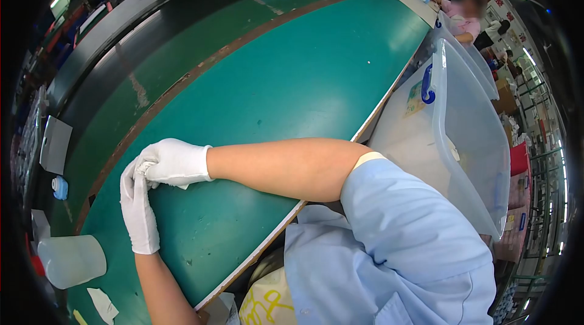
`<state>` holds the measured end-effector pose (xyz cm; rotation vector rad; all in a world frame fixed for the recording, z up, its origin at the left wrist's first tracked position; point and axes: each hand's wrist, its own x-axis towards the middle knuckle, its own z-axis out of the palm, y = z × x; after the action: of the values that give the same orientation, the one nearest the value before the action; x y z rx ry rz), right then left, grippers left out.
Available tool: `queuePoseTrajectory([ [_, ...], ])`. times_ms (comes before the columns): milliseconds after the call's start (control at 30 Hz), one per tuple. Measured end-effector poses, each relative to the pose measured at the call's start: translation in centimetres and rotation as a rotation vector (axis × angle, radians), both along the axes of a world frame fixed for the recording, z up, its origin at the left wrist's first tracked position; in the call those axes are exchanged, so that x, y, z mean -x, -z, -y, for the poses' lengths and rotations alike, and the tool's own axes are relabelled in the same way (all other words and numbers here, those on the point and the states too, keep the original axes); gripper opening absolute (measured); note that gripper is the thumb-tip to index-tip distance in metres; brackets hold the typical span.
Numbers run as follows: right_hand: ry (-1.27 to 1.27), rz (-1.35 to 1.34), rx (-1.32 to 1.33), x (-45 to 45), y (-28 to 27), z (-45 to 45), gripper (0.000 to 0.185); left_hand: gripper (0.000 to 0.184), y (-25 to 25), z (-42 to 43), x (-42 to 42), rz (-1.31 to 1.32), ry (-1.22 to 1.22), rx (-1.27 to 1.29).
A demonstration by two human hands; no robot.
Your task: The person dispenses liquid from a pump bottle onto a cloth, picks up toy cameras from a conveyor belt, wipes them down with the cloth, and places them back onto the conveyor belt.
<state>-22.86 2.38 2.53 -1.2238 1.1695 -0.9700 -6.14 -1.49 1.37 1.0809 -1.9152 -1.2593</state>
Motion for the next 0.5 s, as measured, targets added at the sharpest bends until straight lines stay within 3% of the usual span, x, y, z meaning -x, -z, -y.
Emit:
queuePoseTrajectory([
  [500, 0.014, -0.013, 0.068, -0.3, 1.1, 0.5, 0.026, 0.038, 0.2, 0.2, -0.1, 0.016, 0.011, 0.022],
])
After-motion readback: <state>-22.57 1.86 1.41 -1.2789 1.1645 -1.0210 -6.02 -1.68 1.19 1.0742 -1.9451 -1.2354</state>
